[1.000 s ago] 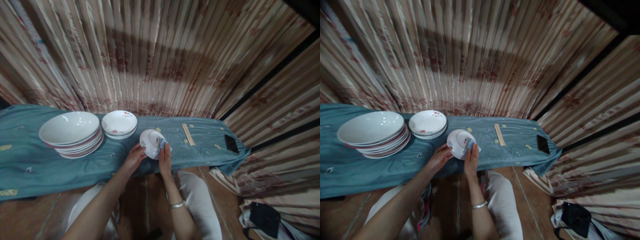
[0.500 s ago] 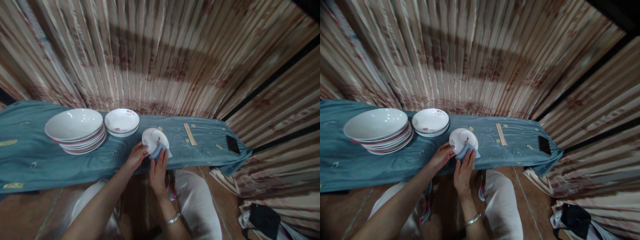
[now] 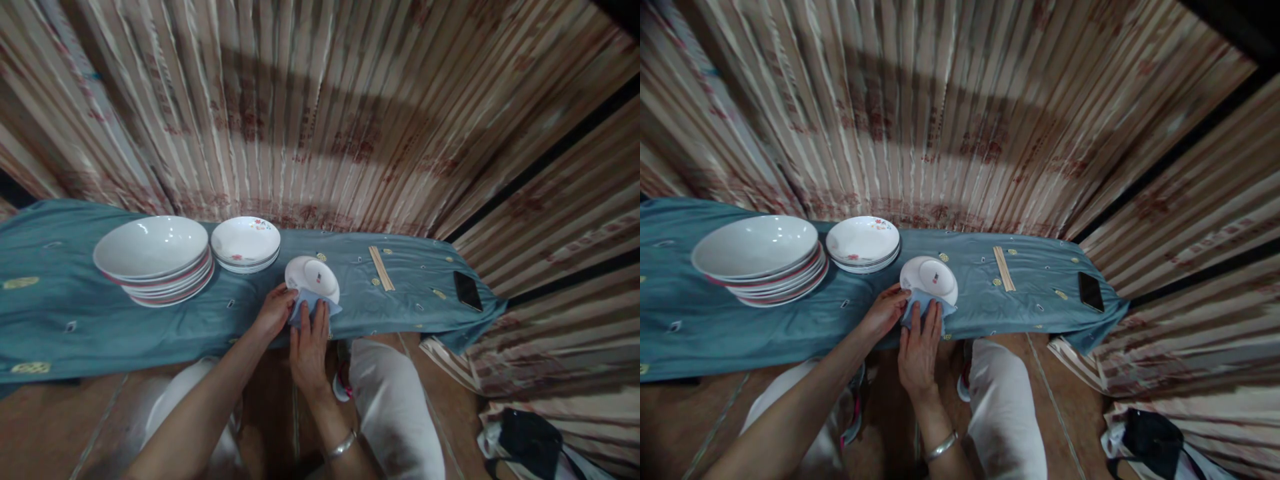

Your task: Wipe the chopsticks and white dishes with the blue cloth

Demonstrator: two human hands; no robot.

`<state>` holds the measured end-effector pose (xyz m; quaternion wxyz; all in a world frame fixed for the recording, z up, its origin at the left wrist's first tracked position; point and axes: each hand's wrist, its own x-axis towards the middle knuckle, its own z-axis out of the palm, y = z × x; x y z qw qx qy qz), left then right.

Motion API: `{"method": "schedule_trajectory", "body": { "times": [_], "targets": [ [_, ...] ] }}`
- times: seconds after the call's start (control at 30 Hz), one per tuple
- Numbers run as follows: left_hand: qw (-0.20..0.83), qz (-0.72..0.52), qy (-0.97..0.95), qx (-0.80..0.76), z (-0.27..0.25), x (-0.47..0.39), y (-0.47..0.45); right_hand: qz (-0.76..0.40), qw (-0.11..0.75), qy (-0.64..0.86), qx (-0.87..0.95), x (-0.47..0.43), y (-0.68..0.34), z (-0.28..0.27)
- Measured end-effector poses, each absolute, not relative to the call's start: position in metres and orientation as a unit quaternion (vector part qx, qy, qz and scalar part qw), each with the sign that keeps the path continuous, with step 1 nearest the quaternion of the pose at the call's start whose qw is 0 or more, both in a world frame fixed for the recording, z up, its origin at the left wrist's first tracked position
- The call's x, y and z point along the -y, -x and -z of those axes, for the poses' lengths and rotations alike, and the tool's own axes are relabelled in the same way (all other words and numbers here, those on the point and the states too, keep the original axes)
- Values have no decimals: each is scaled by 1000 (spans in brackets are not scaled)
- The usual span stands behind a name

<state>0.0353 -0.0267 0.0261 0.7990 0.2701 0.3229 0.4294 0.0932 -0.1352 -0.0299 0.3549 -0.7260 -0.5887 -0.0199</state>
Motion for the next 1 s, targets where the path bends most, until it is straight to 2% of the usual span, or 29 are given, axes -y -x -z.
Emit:
{"method": "schedule_trajectory", "body": {
  "times": [0.2,0.53,1.0],
  "targets": [
    [794,-440,-264,-327,-27,27,-36,17,338,723,603,128,-95,22],
    [769,-484,-256,-329,-15,22,-39,81,290,699,649,110,-104,10],
    [770,-490,-225,-343,-4,18,-40,33,228,687,689,75,-119,-26]
  ]
}}
